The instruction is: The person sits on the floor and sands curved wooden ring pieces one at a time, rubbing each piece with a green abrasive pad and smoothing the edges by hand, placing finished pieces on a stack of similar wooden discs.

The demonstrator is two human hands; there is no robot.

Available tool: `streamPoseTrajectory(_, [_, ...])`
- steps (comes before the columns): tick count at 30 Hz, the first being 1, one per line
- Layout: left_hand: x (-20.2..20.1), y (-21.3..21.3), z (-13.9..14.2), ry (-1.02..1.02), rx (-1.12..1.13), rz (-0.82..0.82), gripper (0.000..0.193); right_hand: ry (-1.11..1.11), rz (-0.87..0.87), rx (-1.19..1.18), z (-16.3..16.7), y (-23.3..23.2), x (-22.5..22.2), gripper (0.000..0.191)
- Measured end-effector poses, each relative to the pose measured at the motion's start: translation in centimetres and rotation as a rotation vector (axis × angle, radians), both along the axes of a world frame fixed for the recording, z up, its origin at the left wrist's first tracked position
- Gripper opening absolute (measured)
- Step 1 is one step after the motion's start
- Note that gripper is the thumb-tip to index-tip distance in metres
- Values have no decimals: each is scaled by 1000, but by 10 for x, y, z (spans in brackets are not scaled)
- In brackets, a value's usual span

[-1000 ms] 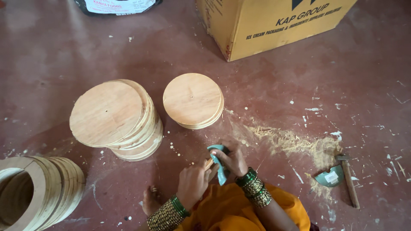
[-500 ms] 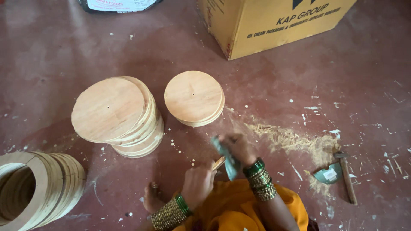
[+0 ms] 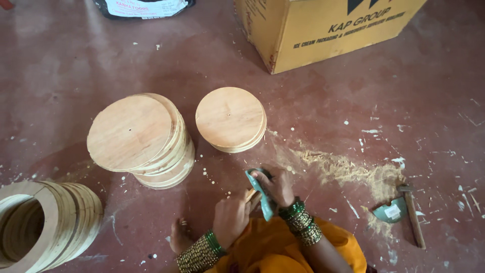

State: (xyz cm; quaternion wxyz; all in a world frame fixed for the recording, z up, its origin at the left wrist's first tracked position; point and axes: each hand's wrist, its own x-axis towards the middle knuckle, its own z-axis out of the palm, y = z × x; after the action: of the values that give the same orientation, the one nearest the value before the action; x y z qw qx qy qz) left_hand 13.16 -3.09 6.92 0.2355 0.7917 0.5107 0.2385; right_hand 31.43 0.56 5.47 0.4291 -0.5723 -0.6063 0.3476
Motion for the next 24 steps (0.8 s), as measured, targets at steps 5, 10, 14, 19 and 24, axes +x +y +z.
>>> streamPoseTrajectory(5, [0,-3,-1,9,-55,-43,19,-142,-6,-86,-2,9,9,31])
streamPoseTrajectory(10, [1,-7,-20,-16,75,-120,31,236,-215,-321,-27,24,23,34])
streamPoseTrajectory(14, [4,-7,-31,-34,-142,49,69,1035,-413,-294,-39,28,58,39])
streamPoseTrajectory(19, [10,9,-27,-835,-223,39,76,951,-316,-353,-48,21,55,44])
streamPoseTrajectory(24, [5,22,-12,-928,-313,-142,76,986,-185,-386,-41,17,47,33])
